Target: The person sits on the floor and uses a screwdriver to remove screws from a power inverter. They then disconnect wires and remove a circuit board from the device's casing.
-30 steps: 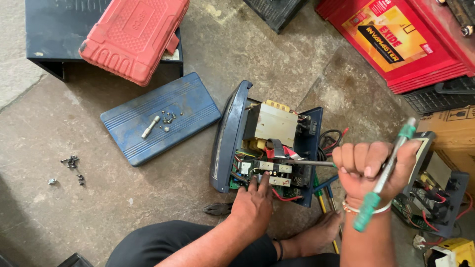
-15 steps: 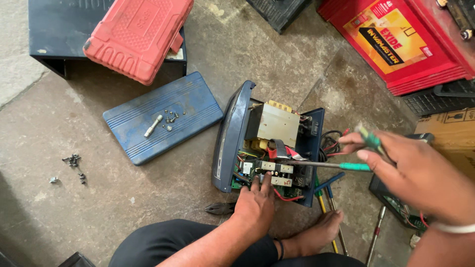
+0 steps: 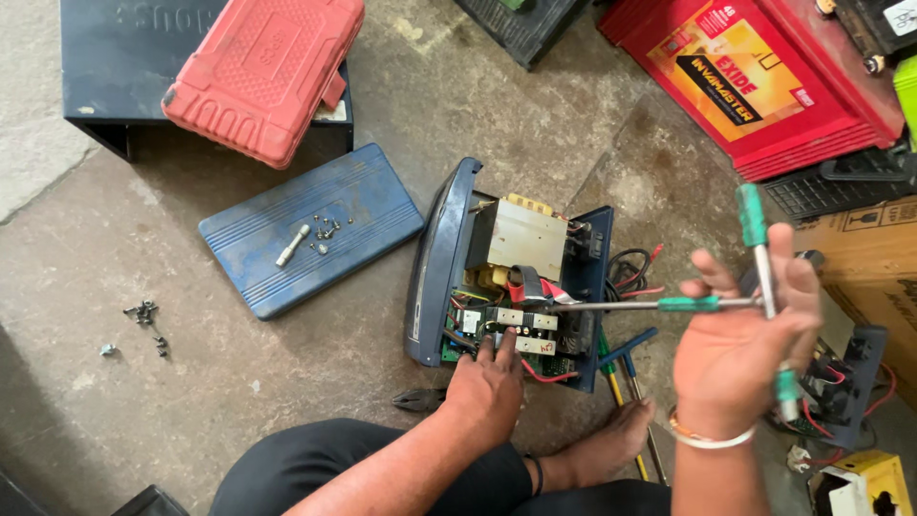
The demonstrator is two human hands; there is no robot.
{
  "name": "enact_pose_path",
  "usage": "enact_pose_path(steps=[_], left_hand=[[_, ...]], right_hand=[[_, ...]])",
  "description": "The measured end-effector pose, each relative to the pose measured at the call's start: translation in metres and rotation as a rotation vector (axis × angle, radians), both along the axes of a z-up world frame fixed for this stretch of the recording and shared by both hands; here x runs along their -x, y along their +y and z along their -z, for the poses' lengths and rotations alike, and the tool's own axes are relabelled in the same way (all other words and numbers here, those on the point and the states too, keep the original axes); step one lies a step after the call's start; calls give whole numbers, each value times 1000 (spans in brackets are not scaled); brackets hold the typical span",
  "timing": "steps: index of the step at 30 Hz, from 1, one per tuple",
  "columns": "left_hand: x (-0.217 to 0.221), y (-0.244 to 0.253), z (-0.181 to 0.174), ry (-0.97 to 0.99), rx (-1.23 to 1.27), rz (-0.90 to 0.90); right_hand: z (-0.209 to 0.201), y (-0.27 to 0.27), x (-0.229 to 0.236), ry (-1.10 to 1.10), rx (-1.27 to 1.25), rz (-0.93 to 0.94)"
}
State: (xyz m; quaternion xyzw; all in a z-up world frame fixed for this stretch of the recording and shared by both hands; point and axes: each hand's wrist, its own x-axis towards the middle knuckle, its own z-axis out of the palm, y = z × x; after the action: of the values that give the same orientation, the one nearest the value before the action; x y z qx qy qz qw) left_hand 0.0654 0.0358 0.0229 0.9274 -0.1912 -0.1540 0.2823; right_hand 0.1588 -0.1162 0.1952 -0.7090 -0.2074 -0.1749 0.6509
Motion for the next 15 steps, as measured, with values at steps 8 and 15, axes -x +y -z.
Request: enact_pose_path(steps=[8, 15], left_hand=[[-1, 1, -3, 4, 8, -14], [-2, -3, 4, 22, 19, -19]], right_hand=[[-56, -132, -5, 141, -71, 37], [-20, -101, -25, 196, 486, 387]])
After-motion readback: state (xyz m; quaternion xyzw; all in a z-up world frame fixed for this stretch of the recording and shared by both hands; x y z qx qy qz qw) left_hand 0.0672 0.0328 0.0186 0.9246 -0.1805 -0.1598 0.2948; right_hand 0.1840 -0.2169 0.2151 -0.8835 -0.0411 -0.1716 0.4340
